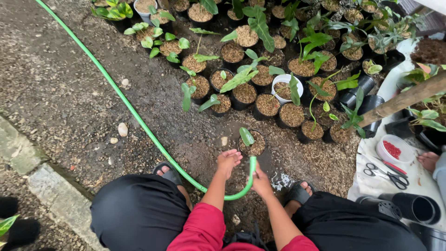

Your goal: The person cleans individual plants by hand and with a hose, removing debris and rinsing leaves one at a time while they remain in their pots.

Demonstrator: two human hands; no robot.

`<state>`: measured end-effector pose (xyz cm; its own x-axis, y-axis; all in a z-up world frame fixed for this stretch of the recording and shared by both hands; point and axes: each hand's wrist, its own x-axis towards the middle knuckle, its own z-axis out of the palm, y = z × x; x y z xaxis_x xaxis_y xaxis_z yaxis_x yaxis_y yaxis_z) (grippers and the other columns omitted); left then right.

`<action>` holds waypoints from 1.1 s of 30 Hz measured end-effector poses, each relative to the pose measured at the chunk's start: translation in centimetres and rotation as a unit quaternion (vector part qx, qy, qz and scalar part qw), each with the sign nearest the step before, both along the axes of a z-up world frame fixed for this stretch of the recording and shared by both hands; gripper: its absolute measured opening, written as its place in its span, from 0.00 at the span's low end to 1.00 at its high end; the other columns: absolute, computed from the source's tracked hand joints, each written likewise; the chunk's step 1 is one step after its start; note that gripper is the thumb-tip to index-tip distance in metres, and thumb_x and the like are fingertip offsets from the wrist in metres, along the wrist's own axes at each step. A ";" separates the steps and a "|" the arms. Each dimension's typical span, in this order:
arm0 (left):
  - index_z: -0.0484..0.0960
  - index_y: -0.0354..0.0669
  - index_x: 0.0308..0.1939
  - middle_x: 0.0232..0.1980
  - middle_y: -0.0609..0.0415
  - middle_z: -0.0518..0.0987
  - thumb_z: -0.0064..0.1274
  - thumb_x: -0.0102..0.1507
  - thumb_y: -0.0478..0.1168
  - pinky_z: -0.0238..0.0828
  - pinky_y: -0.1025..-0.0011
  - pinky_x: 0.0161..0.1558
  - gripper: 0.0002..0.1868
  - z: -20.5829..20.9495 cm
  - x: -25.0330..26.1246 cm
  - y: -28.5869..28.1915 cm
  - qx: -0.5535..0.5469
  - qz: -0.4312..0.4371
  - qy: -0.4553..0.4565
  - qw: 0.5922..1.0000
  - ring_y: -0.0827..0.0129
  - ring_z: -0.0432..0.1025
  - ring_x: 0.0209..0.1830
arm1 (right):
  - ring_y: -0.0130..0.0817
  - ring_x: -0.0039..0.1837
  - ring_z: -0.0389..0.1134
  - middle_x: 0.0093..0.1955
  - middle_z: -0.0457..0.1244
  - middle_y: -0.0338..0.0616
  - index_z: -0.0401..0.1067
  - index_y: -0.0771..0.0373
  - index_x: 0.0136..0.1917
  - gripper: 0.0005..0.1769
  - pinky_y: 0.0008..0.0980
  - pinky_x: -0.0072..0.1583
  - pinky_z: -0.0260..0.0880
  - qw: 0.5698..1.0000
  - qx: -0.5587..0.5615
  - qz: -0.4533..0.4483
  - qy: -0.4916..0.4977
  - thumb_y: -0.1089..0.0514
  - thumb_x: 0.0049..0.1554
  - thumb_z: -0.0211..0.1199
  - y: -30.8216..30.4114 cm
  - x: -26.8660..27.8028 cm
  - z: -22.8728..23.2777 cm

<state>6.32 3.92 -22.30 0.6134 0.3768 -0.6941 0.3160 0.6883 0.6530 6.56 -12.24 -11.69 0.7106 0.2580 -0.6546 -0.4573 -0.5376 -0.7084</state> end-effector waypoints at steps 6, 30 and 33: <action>0.77 0.37 0.62 0.56 0.41 0.83 0.60 0.64 0.35 0.83 0.65 0.49 0.21 -3.4 -0.2 -0.3 0.044 -0.024 0.057 0.997 0.58 0.83 0.49 | 0.51 0.57 0.74 0.59 0.69 0.63 0.45 0.52 0.84 0.34 0.47 0.55 0.80 0.999 -0.011 -0.028 0.013 0.56 0.67 0.47 -1.0 0.1 -3.6; 0.80 0.46 0.66 0.63 0.40 0.77 0.56 0.68 0.34 0.85 0.64 0.49 0.21 -4.5 3.9 0.9 0.161 -0.099 0.115 0.975 0.54 0.79 0.54 | 0.45 0.49 0.71 0.54 0.66 0.59 0.73 0.62 0.67 0.22 0.37 0.46 0.82 0.977 0.003 -0.200 -0.077 0.58 0.60 0.65 0.5 11.9 -13.3; 0.81 0.39 0.64 0.59 0.37 0.79 0.55 0.67 0.32 0.86 0.67 0.45 0.20 -3.2 4.3 0.8 0.183 -0.074 0.105 0.975 0.56 0.79 0.49 | 0.41 0.47 0.69 0.52 0.66 0.61 0.74 0.63 0.66 0.20 0.37 0.43 0.81 0.974 0.026 -0.211 -0.083 0.62 0.61 0.64 0.8 11.8 -12.5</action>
